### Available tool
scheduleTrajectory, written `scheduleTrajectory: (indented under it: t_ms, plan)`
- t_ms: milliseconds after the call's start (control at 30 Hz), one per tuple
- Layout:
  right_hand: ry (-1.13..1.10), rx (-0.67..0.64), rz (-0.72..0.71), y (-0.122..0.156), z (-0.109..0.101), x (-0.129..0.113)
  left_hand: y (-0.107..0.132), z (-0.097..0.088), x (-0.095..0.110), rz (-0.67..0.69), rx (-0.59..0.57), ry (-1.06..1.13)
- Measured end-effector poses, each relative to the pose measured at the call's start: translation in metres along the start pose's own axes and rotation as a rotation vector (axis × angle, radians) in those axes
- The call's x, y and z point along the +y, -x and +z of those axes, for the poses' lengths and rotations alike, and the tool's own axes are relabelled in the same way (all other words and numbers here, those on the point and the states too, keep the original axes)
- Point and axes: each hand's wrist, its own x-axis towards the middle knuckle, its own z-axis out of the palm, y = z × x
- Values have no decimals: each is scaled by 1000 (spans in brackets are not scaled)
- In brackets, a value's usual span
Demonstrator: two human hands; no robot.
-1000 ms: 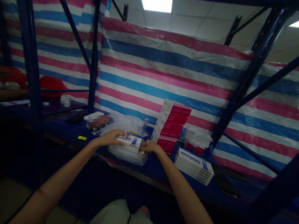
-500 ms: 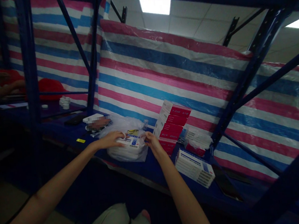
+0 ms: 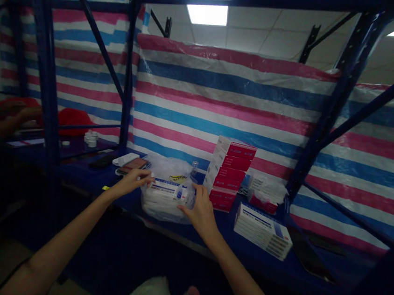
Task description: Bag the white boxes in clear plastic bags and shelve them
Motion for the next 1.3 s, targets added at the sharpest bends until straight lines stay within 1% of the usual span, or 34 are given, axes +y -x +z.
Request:
scheduleTrajectory:
  t_ms: [67, 133, 200, 300, 333, 400, 467, 533, 567, 633, 700, 767, 800, 833, 867, 933, 1000, 1033, 1067, 1100, 1133, 1200, 1267, 1300]
  plan:
    - [217, -48, -82, -4, -8, -10, -3, -6, 5, -5, 90, 150]
    - [371, -59, -145, -8, -15, -18, -10, -10, 11, 6, 159, 259]
    - [453, -1, -185, -13, -20, -26, -18, -12, 17, 18, 146, 304]
    - [496, 90, -230, -16, -23, -37, -29, -12, 27, 16, 47, 317]
    - [510, 104, -248, -17, -24, -40, -32, -12, 31, 17, 44, 316]
    - [544, 104, -272, -19, -24, -46, -37, -14, 38, 18, 83, 320]
    - [546, 97, -260, -22, -24, -48, -40, -15, 43, 17, 116, 327]
    - [460, 94, -212, -26, -24, -46, -42, -17, 44, 2, 107, 336]
    - [370, 86, -178, -29, -24, -44, -43, -19, 43, -8, 106, 346]
    - [88, 45, -105, -40, -28, -38, -45, -25, 38, -30, 144, 390]
    - [-264, 20, -5, -56, -37, -32, -51, -33, 34, -41, 221, 455]
    - [-546, 80, 93, -76, -49, -28, -60, -41, 33, -35, 284, 504]
    - [-621, 137, 125, -87, -56, -28, -67, -45, 35, -22, 305, 509]
    - [-642, 198, 134, -97, -61, -28, -74, -48, 37, -5, 321, 499]
    - [-610, 258, 122, -105, -66, -28, -82, -49, 39, 11, 328, 474]
    - [-437, 340, 68, -117, -70, -32, -98, -49, 45, 39, 311, 388]
    - [-269, 368, 12, -123, -69, -36, -111, -47, 49, 58, 266, 279]
    - [-242, 340, -21, -124, -66, -37, -116, -45, 50, 68, 244, 226]
    - [-269, 284, -50, -124, -63, -39, -120, -43, 51, 77, 227, 176]
    - [-339, 200, -63, -125, -60, -40, -123, -40, 52, 82, 213, 125]
    - [-428, 92, -57, -125, -57, -42, -125, -37, 54, 87, 203, 70]
    - [-576, -125, 9, -129, -52, -45, -126, -28, 60, 91, 204, -84]
    - [-620, -259, 47, -134, -45, -48, -127, -15, 71, 114, 215, -299]
    - [-618, -277, 17, -138, -40, -50, -127, -8, 77, 138, 210, -411]
